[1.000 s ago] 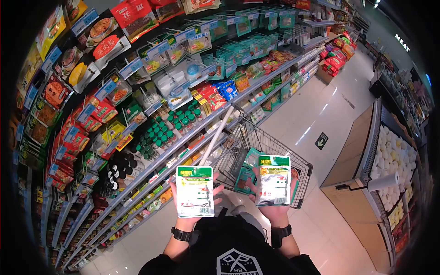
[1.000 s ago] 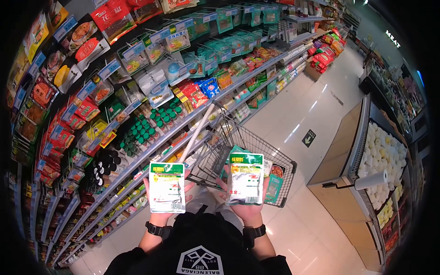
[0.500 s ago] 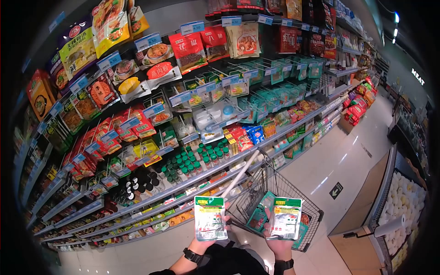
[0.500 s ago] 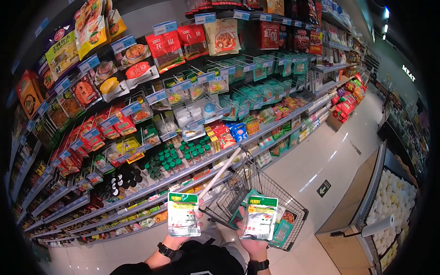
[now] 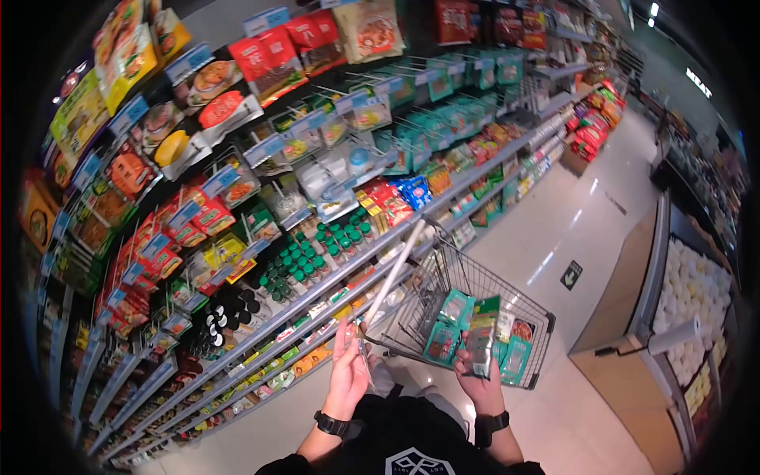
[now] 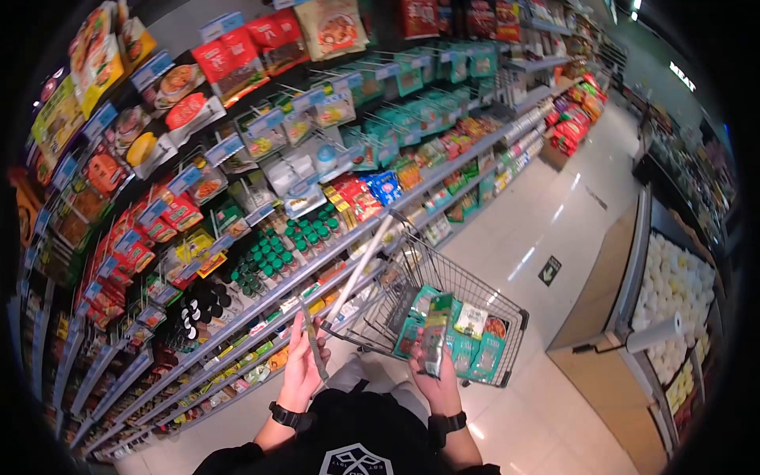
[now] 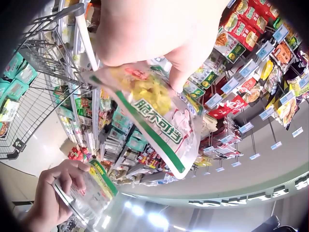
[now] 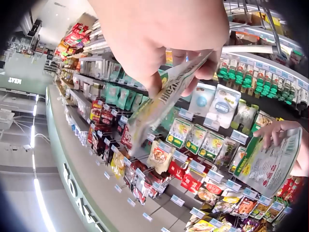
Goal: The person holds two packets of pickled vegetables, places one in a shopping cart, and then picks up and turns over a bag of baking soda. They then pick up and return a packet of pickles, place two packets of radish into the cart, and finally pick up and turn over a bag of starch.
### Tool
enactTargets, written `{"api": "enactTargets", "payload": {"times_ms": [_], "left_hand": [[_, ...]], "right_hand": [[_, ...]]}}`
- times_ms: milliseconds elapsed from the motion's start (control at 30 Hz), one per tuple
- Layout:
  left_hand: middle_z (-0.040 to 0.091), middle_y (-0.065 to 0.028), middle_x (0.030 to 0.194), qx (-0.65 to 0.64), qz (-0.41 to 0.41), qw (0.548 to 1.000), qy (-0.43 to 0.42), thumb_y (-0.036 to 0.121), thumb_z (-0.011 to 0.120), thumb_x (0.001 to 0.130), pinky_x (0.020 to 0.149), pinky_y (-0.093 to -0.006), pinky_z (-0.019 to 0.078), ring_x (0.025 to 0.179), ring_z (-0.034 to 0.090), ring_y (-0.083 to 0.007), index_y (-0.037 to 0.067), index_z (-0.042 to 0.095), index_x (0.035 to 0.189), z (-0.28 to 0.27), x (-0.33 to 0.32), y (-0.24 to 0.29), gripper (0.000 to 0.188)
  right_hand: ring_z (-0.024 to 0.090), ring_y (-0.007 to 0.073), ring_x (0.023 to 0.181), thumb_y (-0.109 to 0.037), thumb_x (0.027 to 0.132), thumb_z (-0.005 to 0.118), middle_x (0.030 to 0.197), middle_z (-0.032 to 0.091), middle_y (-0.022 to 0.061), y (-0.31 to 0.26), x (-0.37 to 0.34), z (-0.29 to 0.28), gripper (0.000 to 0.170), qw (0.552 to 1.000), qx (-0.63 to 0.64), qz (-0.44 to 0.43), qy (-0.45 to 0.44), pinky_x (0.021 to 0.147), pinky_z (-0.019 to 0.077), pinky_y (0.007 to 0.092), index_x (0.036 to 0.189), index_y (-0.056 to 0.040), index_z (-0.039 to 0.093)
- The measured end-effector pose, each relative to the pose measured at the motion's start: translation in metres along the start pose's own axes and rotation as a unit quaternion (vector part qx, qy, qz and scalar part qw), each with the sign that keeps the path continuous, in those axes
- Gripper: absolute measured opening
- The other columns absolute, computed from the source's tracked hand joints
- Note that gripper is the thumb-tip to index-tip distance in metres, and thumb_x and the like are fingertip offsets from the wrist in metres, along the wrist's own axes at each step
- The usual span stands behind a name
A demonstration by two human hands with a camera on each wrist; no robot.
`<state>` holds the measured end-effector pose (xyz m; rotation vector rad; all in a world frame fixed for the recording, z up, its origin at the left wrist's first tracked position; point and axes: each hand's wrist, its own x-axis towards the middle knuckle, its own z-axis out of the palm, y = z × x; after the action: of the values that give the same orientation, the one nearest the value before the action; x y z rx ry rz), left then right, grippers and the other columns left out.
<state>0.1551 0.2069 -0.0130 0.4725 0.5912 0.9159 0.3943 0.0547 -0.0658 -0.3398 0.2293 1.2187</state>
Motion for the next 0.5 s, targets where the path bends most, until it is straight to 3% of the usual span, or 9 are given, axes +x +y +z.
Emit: {"api": "enactTargets", "payload": {"times_ms": [67, 133, 167, 200, 267, 300, 400, 500], "left_hand": [[0.056, -0.0053, 0.145, 0.023, 0.016, 1.0, -0.005, 0.015, 0.06, 0.103, 0.074, -0.0264, 0.0503, 0.093, 0.065, -0.0111, 0.027, 0.032, 0.16, 0.002, 0.002, 0.002, 0.065], [0.059, -0.0066, 0.14, 0.019, 0.029, 0.999, -0.024, 0.014, 0.059, 0.103, 0.082, -0.0303, 0.0547, 0.1, 0.066, -0.0144, 0.022, 0.031, 0.16, -0.009, 0.011, 0.003, 0.064], [0.064, -0.0063, 0.132, 0.017, 0.058, 0.998, 0.031, 0.014, 0.058, 0.104, 0.094, -0.0366, 0.056, 0.108, 0.067, -0.0183, 0.015, 0.041, 0.154, -0.003, 0.017, 0.0, 0.053], [0.064, -0.0063, 0.132, 0.018, 0.049, 0.998, 0.027, 0.014, 0.058, 0.104, 0.094, -0.0366, 0.056, 0.108, 0.067, -0.0183, 0.015, 0.041, 0.154, -0.005, 0.021, 0.002, 0.053], [0.064, -0.0046, 0.13, -0.022, -0.004, 1.0, 0.021, 0.006, 0.058, 0.103, 0.101, -0.035, 0.0536, 0.117, 0.064, -0.0176, 0.011, 0.048, 0.145, -0.01, 0.03, 0.013, 0.044], [0.065, -0.005, 0.13, -0.012, -0.01, 1.0, 0.01, 0.007, 0.059, 0.103, 0.1, -0.0363, 0.0542, 0.118, 0.064, -0.0176, 0.011, 0.054, 0.138, -0.011, 0.035, 0.017, 0.035], [0.065, -0.005, 0.13, 0.002, -0.032, 0.999, -0.022, 0.013, 0.057, 0.105, 0.101, -0.038, 0.0534, 0.118, 0.064, -0.018, 0.01, 0.055, 0.134, -0.023, 0.051, 0.025, 0.029], [0.066, -0.0054, 0.128, 0.0, -0.043, 0.999, -0.021, 0.019, 0.055, 0.107, 0.102, -0.0396, 0.0523, 0.117, 0.064, -0.0187, 0.009, 0.056, 0.131, -0.014, 0.064, 0.04, 0.026]], "right_hand": [[0.056, 0.0155, 0.079, -0.016, 0.102, 0.057, 0.116, 0.063, 0.0035, 0.004, -0.006, 0.028, 0.039, 0.992, -0.105, -0.062, -0.012, 0.064, 0.0467, 0.0297, 0.14, -0.0065, 0.05], [0.06, 0.0156, 0.085, -0.011, 0.102, 0.057, 0.118, 0.064, 0.0037, 0.007, 0.0, 0.023, 0.041, 0.992, -0.093, -0.083, -0.001, 0.071, 0.0511, 0.0305, 0.142, -0.0074, 0.049], [0.064, 0.0157, 0.09, -0.006, 0.102, 0.058, 0.12, 0.065, 0.0039, 0.009, 0.003, 0.022, 0.044, 0.992, -0.089, -0.089, -0.008, 0.078, 0.0554, 0.0313, 0.145, -0.0083, 0.047], [0.064, 0.0157, 0.09, -0.006, 0.102, 0.058, 0.12, 0.065, 0.0039, 0.011, 0.005, 0.022, 0.044, 0.991, -0.088, -0.097, -0.003, 0.078, 0.0554, 0.0313, 0.145, -0.0083, 0.047], [0.062, 0.0172, 0.117, 0.0, 0.099, 0.06, 0.126, 0.062, 0.007, 0.018, 0.009, 0.029, 0.063, 0.989, -0.106, -0.102, 0.028, 0.099, 0.0534, 0.0336, 0.155, -0.0083, 0.034], [0.062, 0.0189, 0.121, -0.001, 0.1, 0.06, 0.132, 0.063, 0.008, 0.022, 0.016, 0.016, 0.057, 0.988, -0.11, -0.105, 0.024, 0.102, 0.0525, 0.035, 0.153, -0.0079, 0.039], [0.066, 0.0209, 0.118, -0.003, 0.102, 0.056, 0.132, 0.065, 0.0079, 0.033, 0.022, 0.034, 0.044, 0.983, -0.139, -0.115, 0.016, 0.1, 0.0545, 0.0362, 0.144, -0.0101, 0.05], [0.066, 0.0204, 0.117, -0.002, 0.101, 0.057, 0.13, 0.066, 0.0089, 0.047, 0.025, 0.058, 0.042, 0.983, -0.137, -0.118, 0.035, 0.1, 0.0541, 0.0367, 0.142, -0.0092, 0.052]]}}
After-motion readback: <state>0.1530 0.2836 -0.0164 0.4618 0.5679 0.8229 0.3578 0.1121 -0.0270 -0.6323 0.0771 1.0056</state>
